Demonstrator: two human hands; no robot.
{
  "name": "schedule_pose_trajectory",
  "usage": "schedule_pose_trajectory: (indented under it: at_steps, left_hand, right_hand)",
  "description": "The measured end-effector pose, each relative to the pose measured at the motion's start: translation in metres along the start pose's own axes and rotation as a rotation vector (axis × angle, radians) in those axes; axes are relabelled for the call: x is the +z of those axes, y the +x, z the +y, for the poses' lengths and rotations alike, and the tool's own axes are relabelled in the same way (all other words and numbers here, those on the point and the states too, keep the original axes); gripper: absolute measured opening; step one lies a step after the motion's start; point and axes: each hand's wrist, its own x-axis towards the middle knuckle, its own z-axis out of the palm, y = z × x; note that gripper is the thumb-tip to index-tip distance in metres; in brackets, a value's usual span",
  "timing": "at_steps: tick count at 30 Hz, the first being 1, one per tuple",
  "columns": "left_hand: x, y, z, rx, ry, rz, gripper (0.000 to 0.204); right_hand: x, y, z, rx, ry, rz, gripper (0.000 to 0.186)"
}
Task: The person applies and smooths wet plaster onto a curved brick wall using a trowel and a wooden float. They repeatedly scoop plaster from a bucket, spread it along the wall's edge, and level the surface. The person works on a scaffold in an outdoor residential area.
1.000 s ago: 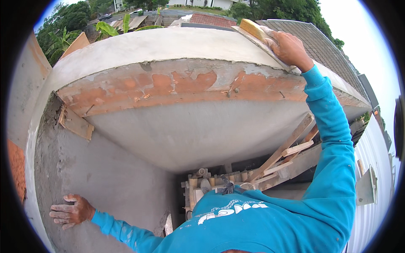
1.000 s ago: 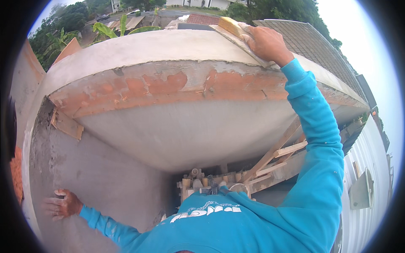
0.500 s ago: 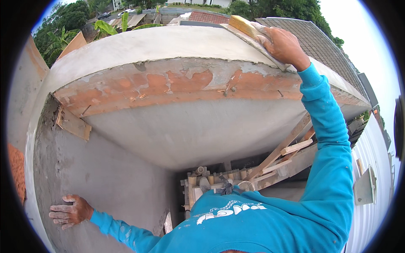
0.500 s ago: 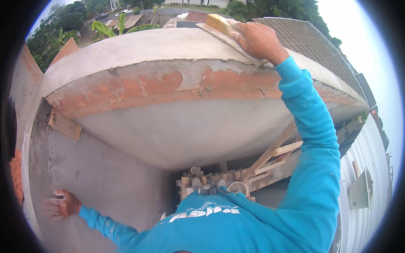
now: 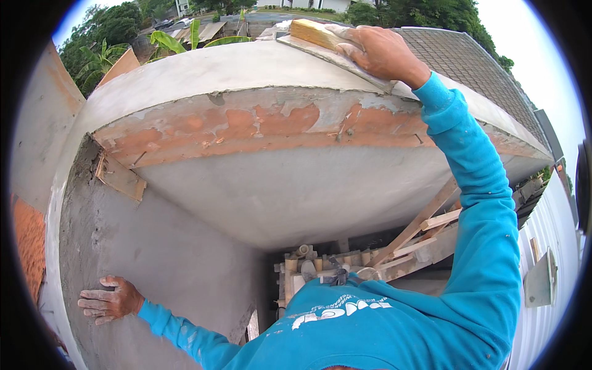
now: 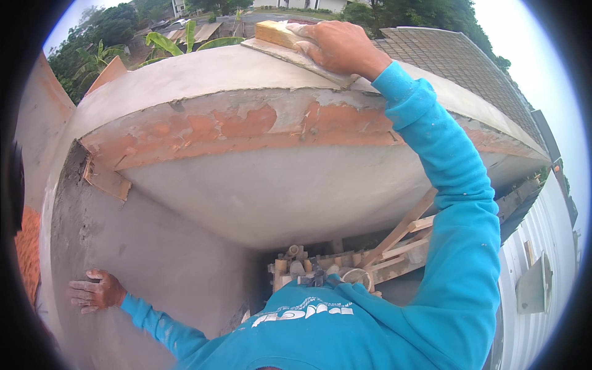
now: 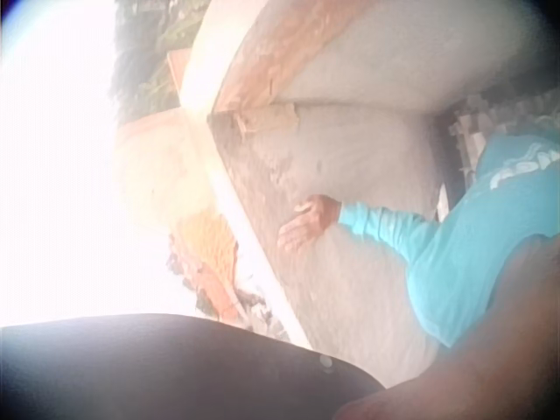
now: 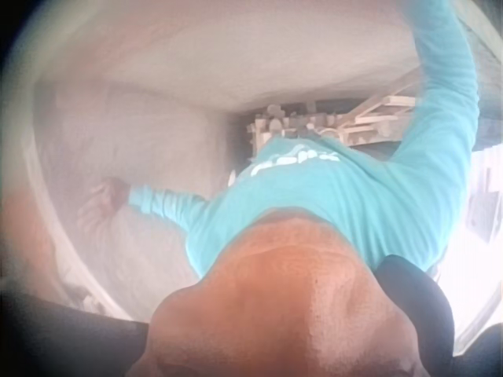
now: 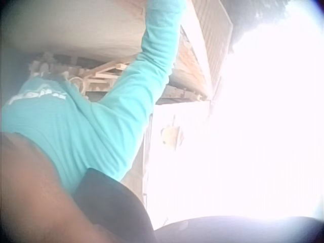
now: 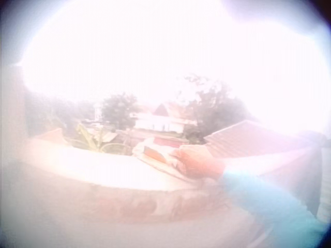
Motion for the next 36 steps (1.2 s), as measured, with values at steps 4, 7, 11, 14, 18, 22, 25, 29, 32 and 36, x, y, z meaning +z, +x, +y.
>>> schedule_pose_trajectory:
  at_steps: [4,7,11,14,18,22,25,29,32,36]
  left_hand:
    - [0.022,0.000,-0.011,-0.016,-0.499,0.354,0.059]
    - [0.025,-0.001,-0.021,-0.019,-0.504,0.312,0.063]
    - [-0.007,-0.001,-0.004,0.008,0.321,-0.168,0.065]
    - [-0.007,0.001,-0.008,0.024,0.313,-0.127,0.065]
    - [-0.024,0.008,0.000,0.066,0.362,-0.102,0.056]
    - [-0.031,0.009,-0.003,0.073,0.366,-0.051,0.057]
    - [-0.032,0.007,-0.005,0.083,0.347,-0.070,0.058]
    - [-0.019,0.003,0.010,-0.013,-0.614,0.205,0.067]
    - [0.123,-0.009,-0.014,-0.107,0.073,-0.615,0.062]
    - [-0.009,0.003,0.000,-0.014,-0.450,0.184,0.062]
  right_hand:
    - [-0.018,-0.002,-0.062,-0.283,0.147,0.168,0.036]
    - [-0.045,-0.045,-0.045,-0.139,0.109,-0.024,0.039]
    - [-0.041,-0.126,0.073,0.127,-0.159,0.016,0.040]
    - [-0.051,-0.155,0.126,0.470,-0.200,-0.208,0.041]
    - [-0.041,-0.158,0.136,0.442,-0.260,-0.156,0.038]
    - [-0.031,-0.074,0.032,0.230,-0.066,-0.106,0.035]
    - [-0.023,-0.010,-0.055,-0.083,0.117,-0.001,0.038]
    - [-0.022,0.006,-0.079,-0.156,0.169,0.099,0.034]
    - [-0.029,-0.012,-0.056,-0.050,0.151,-0.021,0.036]
    - [-0.031,-0.091,0.053,0.250,-0.070,-0.156,0.042]
